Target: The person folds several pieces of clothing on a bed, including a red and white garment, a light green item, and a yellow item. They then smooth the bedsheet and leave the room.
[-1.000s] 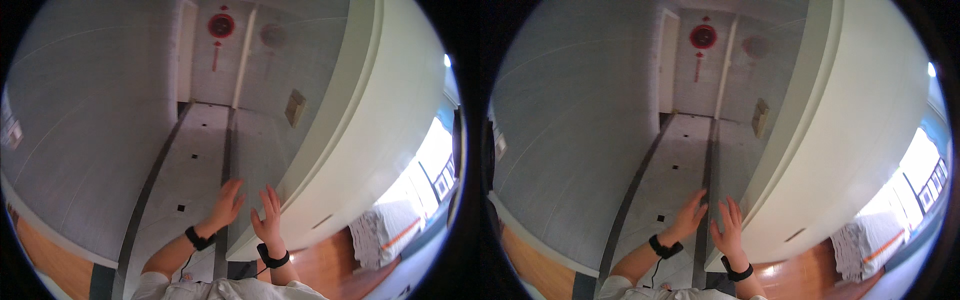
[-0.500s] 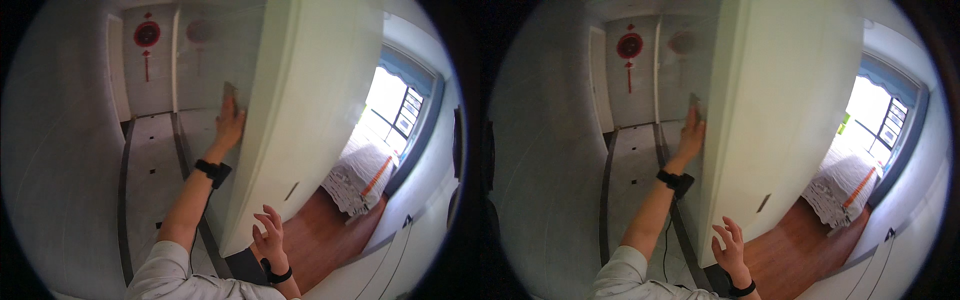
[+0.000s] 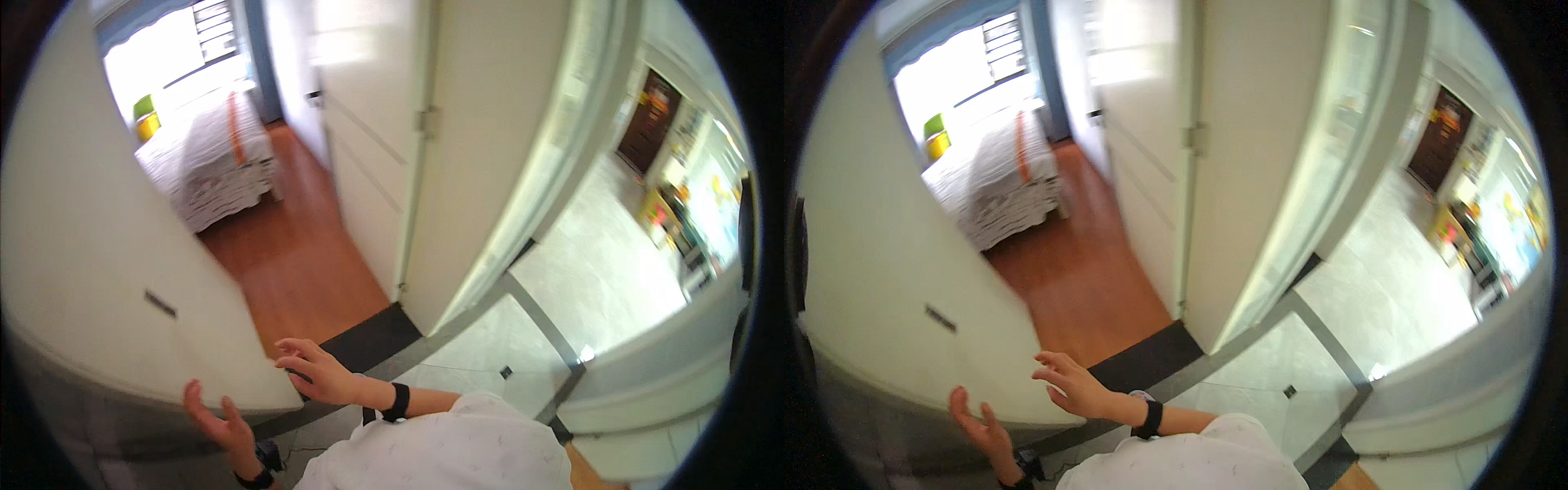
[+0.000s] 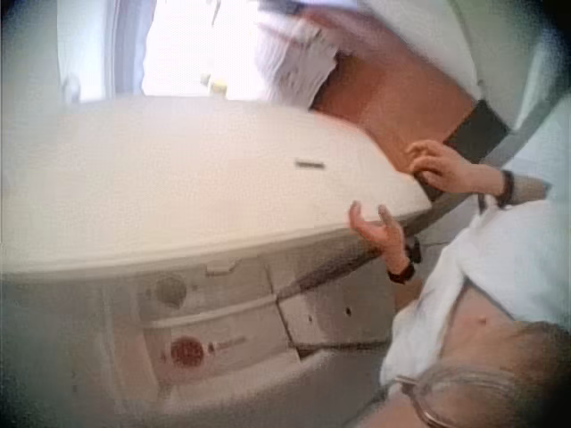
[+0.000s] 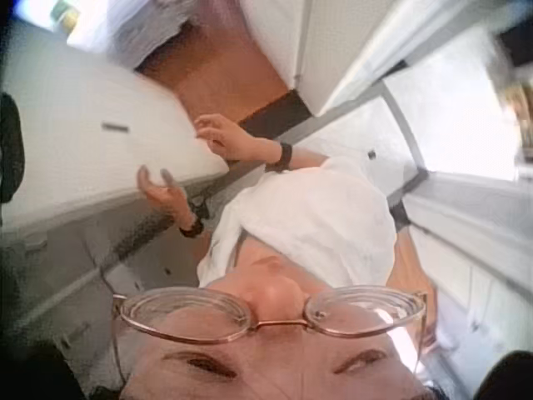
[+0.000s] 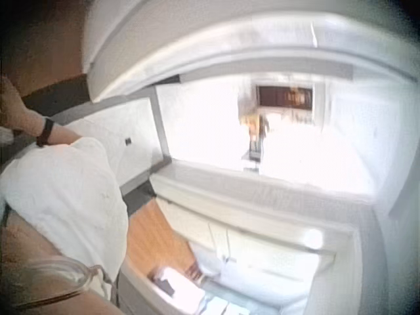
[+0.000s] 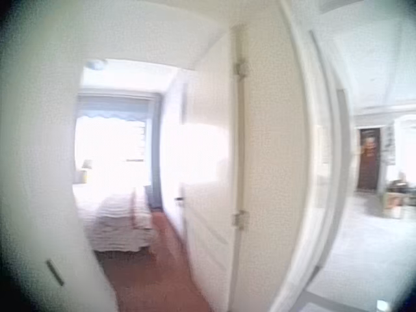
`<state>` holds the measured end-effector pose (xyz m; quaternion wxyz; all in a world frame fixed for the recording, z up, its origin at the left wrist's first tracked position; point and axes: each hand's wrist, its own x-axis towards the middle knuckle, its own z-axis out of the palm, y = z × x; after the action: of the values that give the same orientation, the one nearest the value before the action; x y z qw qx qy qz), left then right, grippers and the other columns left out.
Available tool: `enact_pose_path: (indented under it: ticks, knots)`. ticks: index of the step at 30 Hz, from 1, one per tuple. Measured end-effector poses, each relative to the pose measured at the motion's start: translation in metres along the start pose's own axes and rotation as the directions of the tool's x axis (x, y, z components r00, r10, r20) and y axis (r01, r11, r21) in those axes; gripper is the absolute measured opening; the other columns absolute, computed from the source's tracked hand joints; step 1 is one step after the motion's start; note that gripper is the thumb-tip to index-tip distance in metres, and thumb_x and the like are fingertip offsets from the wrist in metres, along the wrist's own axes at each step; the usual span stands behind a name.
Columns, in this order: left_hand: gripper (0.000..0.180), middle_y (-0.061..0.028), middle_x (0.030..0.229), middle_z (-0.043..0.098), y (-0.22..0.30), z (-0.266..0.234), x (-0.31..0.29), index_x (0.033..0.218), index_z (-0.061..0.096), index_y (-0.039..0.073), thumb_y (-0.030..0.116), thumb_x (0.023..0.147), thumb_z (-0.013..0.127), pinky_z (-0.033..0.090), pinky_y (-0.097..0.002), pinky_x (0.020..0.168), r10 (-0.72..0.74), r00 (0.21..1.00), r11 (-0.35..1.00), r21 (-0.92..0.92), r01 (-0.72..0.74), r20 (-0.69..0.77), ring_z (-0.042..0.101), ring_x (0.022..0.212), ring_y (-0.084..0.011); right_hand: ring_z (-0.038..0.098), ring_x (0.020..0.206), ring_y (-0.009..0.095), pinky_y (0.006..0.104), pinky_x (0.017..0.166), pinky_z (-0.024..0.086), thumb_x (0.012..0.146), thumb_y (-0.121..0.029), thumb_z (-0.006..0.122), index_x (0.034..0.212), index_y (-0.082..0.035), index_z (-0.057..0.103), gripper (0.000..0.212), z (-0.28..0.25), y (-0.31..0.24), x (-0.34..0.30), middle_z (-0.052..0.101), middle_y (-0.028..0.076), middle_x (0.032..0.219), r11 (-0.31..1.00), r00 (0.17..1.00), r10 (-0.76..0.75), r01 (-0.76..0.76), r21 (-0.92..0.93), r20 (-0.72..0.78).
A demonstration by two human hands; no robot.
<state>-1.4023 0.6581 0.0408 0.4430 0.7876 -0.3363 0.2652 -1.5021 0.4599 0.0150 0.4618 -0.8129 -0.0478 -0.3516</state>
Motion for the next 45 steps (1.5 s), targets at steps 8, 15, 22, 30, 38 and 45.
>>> enact_pose_path:
  ticks: [8, 15, 22, 30, 38, 45]
  knots:
    - [0.022, -0.0148, 0.097, 0.055, 0.107, 0.098, -0.05, 0.097, 0.053, 0.0, 0.011, 0.081, 0.062, 0.043, -0.0377, 0.08, 0.117, 0.833, 0.937, -0.338, 0.088, 0.541, 0.053, 0.092, -0.0302, 0.052, 0.1, 0.028, 0.0344, 0.079, 0.047, 0.074, 0.001, 0.059, 0.103, -0.009, 0.056, 0.03, -0.159, -0.043, -0.142, 0.045, 0.013, 0.12, 0.873, 0.822, 0.23, -0.41, -0.262, -0.521]
    - [0.011, -0.0134, 0.087, 0.06, 0.264, 0.214, -0.096, 0.088, 0.059, 0.001, 0.009, 0.08, 0.062, 0.047, -0.0351, 0.071, 0.314, 0.721, 0.892, -0.452, -0.001, 0.618, 0.058, 0.081, -0.0266, 0.056, 0.094, 0.028, 0.0338, 0.078, 0.048, 0.074, 0.002, 0.06, 0.102, -0.007, 0.057, 0.029, -0.322, -0.038, -0.277, 0.047, 0.015, 0.117, 0.787, 0.705, 0.175, -0.52, -0.333, -0.687]
    - [0.016, -0.0121, 0.088, 0.061, 0.518, 0.39, -0.174, 0.089, 0.061, 0.004, 0.009, 0.075, 0.066, 0.047, -0.0375, 0.069, 0.703, 0.431, 0.664, -0.739, -0.112, 0.566, 0.058, 0.081, -0.0311, 0.059, 0.091, 0.027, 0.0337, 0.075, 0.048, 0.072, 0.004, 0.061, 0.098, -0.006, 0.059, 0.027, -0.53, -0.066, -0.434, 0.049, 0.015, 0.114, 0.585, 0.546, 0.181, -0.728, -0.357, -0.818]
    - [0.02, -0.0101, 0.091, 0.062, 0.72, 0.521, -0.23, 0.092, 0.06, 0.005, 0.012, 0.074, 0.067, 0.047, -0.0368, 0.073, 0.899, 0.209, 0.423, -0.889, -0.178, 0.386, 0.059, 0.083, -0.0285, 0.056, 0.092, 0.026, 0.0299, 0.069, 0.05, 0.074, 0.006, 0.059, 0.095, -0.004, 0.059, 0.023, -0.718, -0.08, -0.561, 0.053, 0.015, 0.106, 0.462, 0.23, 0.04, -0.867, -0.186, -0.972]
    - [0.02, -0.009, 0.09, 0.062, 0.86, 0.723, -0.26, 0.091, 0.061, 0.004, 0.013, 0.074, 0.066, 0.047, -0.0359, 0.074, 0.896, 0.204, 0.439, -0.858, -0.266, 0.395, 0.059, 0.083, -0.0269, 0.058, 0.091, 0.028, 0.0311, 0.068, 0.051, 0.074, 0.004, 0.06, 0.097, -0.004, 0.058, 0.024, -0.905, 0.019, -0.616, 0.053, 0.016, 0.107, 0.381, 0.26, 0.141, -0.905, -0.19, -0.955]
    - [0.02, -0.0099, 0.091, 0.063, 1.087, 0.861, -0.283, 0.092, 0.062, 0.006, 0.014, 0.074, 0.066, 0.046, -0.0366, 0.077, 0.97, 0.042, 0.242, -0.948, -0.205, 0.239, 0.059, 0.086, -0.0269, 0.058, 0.095, 0.03, 0.0343, 0.073, 0.051, 0.075, 0.001, 0.061, 0.098, -0.007, 0.059, 0.024, -1.114, 0.028, -0.643, 0.053, 0.015, 0.112, 0.28, 0.213, 0.064, -0.941, -0.188, -0.975]
